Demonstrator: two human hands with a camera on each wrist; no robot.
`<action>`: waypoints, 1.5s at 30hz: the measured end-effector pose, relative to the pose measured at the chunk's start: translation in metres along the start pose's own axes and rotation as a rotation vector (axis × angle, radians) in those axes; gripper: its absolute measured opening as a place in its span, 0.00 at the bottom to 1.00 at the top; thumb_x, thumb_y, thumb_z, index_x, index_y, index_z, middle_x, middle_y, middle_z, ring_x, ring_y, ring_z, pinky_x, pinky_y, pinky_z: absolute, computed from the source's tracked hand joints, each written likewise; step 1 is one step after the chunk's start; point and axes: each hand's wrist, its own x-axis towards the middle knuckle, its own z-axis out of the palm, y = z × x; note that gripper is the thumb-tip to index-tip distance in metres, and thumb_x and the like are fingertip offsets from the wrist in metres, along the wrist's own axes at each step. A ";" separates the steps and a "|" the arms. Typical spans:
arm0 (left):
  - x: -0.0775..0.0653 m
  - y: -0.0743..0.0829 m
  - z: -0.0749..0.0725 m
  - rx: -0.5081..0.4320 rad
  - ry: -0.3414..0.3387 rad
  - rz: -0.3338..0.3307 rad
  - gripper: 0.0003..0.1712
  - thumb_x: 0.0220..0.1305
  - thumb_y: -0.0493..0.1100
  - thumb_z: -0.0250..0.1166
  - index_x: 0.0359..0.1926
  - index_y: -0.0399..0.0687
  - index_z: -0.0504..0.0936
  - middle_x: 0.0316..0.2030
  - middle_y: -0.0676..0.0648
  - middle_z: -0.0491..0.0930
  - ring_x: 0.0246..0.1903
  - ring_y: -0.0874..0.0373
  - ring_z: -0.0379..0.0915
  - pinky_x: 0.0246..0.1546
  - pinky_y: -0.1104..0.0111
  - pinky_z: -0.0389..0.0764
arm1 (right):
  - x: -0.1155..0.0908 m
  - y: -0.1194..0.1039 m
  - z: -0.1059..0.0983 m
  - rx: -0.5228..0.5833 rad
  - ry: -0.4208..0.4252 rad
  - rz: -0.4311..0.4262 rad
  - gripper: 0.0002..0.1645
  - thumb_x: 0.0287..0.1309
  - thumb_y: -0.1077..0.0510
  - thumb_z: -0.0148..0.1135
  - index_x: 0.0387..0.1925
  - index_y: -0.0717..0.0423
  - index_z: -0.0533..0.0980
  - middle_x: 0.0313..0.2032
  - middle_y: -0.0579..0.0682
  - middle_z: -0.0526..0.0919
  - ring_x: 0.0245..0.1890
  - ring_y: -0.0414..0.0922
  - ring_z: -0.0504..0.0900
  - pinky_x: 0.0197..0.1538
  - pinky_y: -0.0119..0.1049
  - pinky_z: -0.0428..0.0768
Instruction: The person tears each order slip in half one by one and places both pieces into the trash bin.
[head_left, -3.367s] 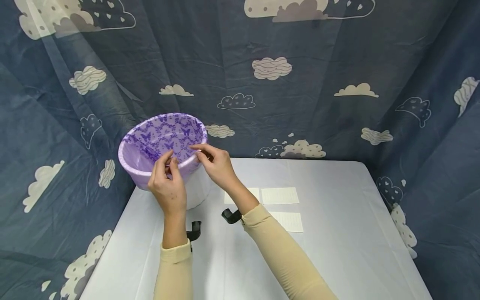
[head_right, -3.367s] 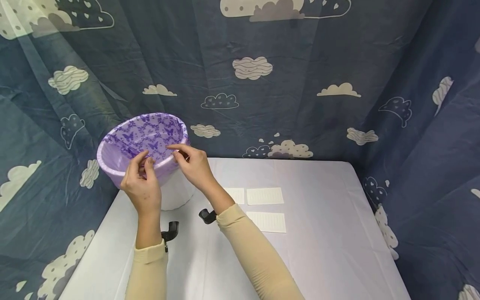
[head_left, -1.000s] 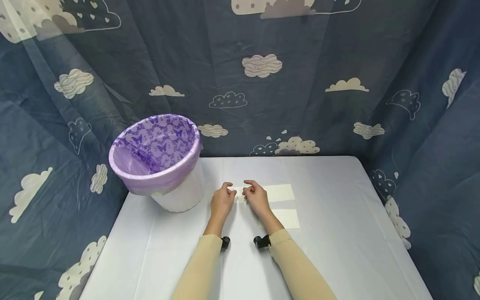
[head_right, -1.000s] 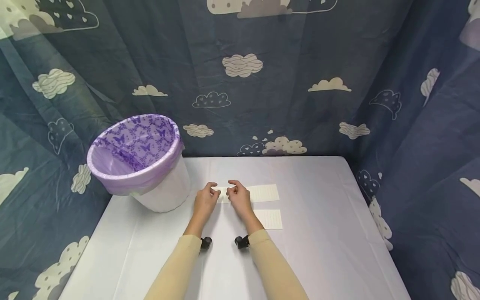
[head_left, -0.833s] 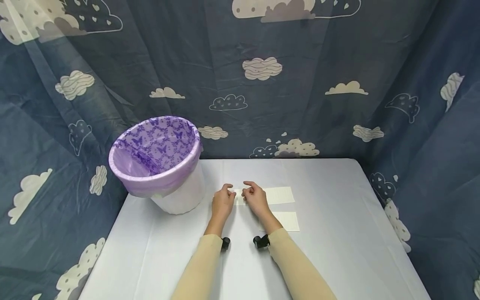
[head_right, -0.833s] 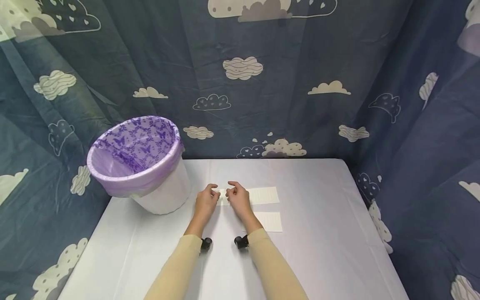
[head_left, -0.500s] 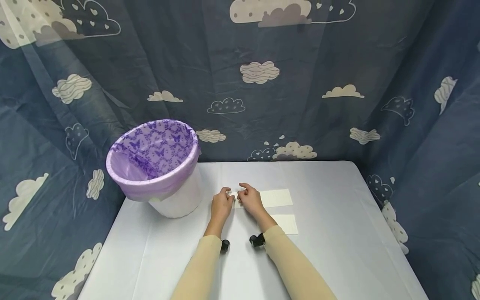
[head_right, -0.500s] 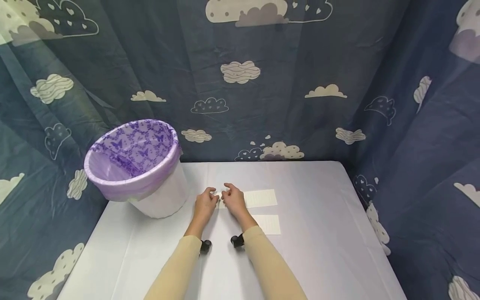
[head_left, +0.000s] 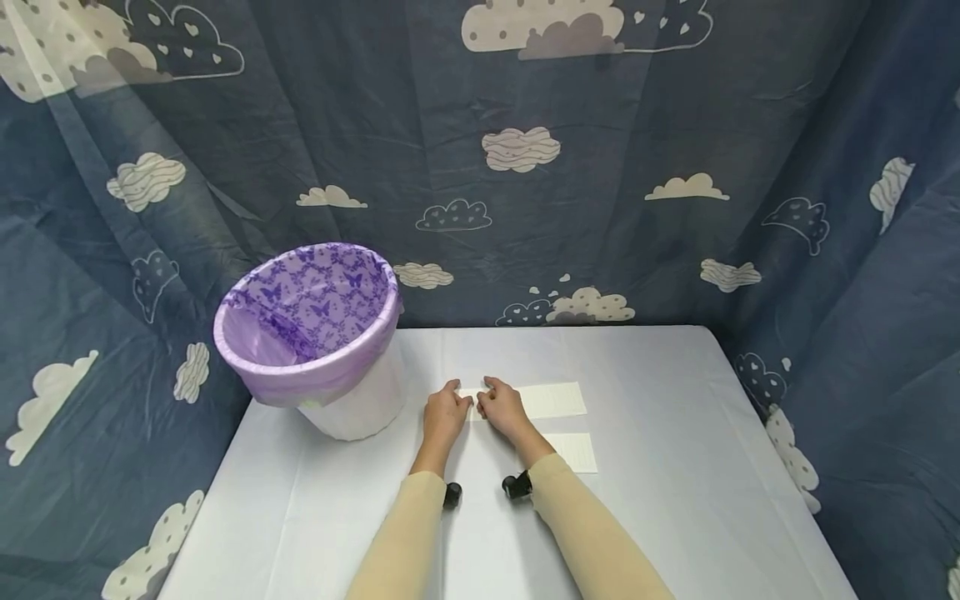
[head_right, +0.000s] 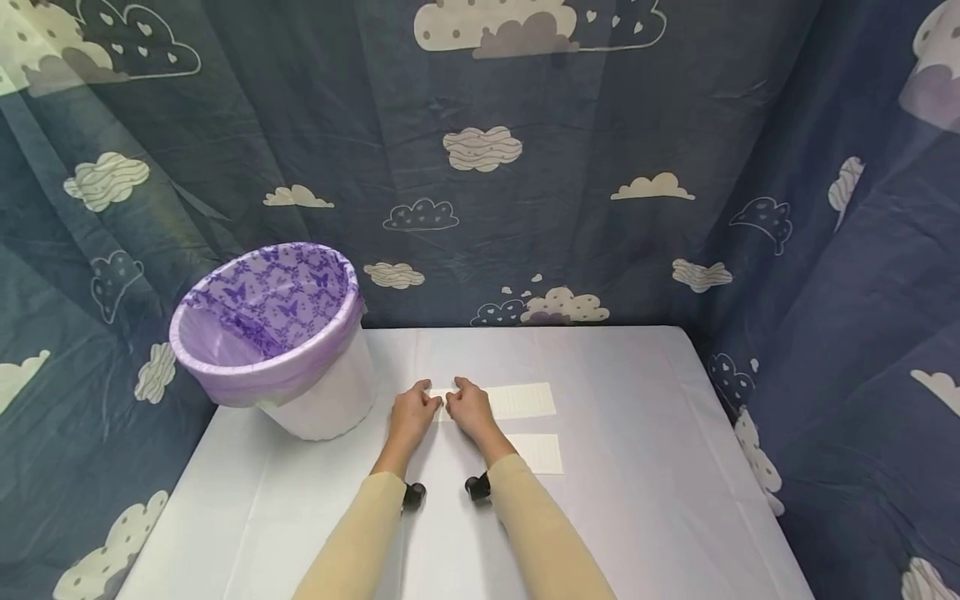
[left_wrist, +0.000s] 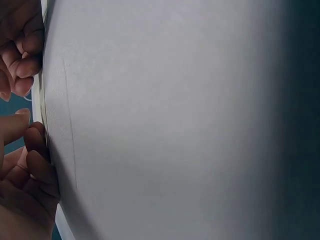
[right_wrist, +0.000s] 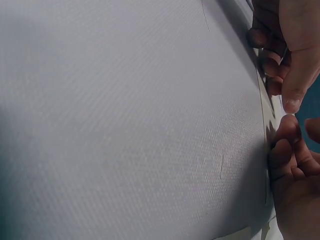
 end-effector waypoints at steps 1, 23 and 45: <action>0.000 0.000 0.000 0.008 -0.009 -0.001 0.27 0.70 0.43 0.72 0.67 0.38 0.80 0.25 0.49 0.85 0.21 0.60 0.72 0.26 0.67 0.74 | 0.000 0.000 0.000 0.001 -0.004 0.004 0.30 0.74 0.60 0.58 0.72 0.69 0.70 0.24 0.46 0.85 0.21 0.36 0.77 0.40 0.33 0.79; 0.008 0.003 0.006 0.218 -0.063 0.049 0.26 0.70 0.43 0.71 0.67 0.44 0.82 0.45 0.41 0.91 0.48 0.43 0.88 0.50 0.52 0.87 | 0.002 -0.006 0.002 -0.089 0.008 -0.024 0.23 0.70 0.63 0.57 0.63 0.69 0.78 0.21 0.47 0.81 0.21 0.38 0.73 0.33 0.31 0.72; 0.002 0.001 0.007 0.187 0.027 0.142 0.07 0.76 0.41 0.66 0.43 0.43 0.87 0.37 0.42 0.91 0.35 0.44 0.87 0.35 0.54 0.84 | 0.001 -0.007 0.002 -0.093 -0.004 -0.040 0.15 0.71 0.64 0.57 0.55 0.64 0.80 0.23 0.47 0.84 0.20 0.38 0.72 0.28 0.29 0.69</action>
